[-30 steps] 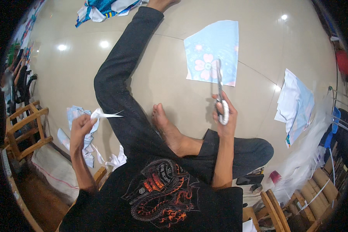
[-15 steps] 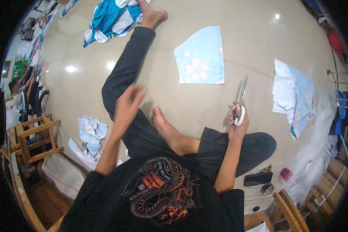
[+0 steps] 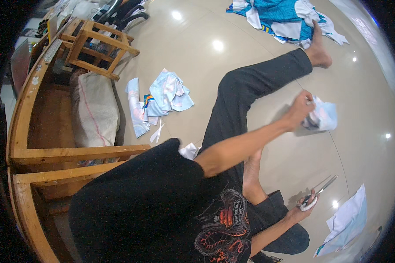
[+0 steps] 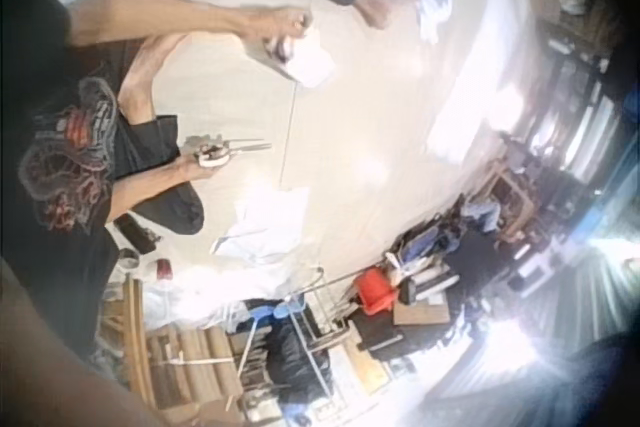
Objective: The person sits on the floor and cuts a large piece of patterned fabric into smaller rectangular pieces using scissors. They repeatedly fold the fabric, cut along the edges, and set the cut pieces aside.
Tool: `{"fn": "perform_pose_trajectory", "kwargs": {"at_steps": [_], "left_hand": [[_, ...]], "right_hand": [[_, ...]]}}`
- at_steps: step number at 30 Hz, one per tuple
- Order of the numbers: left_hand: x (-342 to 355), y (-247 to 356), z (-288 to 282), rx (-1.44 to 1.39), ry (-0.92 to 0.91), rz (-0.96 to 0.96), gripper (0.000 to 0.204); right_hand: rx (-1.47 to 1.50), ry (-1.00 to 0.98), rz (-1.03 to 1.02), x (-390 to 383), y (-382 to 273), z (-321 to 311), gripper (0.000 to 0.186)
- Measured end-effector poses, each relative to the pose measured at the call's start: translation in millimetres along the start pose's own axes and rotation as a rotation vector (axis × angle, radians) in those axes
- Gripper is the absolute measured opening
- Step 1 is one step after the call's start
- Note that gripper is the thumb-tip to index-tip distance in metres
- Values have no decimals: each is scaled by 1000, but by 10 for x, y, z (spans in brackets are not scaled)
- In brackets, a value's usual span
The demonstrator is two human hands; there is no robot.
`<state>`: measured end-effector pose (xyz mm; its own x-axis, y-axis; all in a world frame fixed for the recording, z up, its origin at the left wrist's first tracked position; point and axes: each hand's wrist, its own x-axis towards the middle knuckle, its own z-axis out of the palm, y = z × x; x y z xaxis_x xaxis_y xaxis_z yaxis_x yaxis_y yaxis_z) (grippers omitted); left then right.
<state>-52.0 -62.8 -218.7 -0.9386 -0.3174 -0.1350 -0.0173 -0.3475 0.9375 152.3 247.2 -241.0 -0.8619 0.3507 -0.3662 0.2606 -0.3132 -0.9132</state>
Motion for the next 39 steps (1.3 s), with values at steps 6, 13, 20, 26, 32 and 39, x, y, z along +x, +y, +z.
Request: {"fn": "perform_pose_trajectory", "kwargs": {"at_steps": [6,13,20,26,32,39], "left_hand": [[-745,2081,-1658,45,47,344,38],[-2013,2284,-4295,798,749,18,29],[-3007,737,-4735,1377,1083,-248,91],[-4135,155,-3692,1463,672,-496,84],[-4258,735,-3550,1680,515,-640,74],[-2500,1054,-2133,1175,72,205,72]], "right_hand": [[-51,-7,-25,-91,-142,245,48],[-168,-290,44,-324,-167,690,55],[-318,-788,78,-921,136,1744,65],[-343,-1092,143,-1303,377,2210,75],[26,-601,184,-238,225,722,51],[-664,215,-71,344,265,-330,49]]}}
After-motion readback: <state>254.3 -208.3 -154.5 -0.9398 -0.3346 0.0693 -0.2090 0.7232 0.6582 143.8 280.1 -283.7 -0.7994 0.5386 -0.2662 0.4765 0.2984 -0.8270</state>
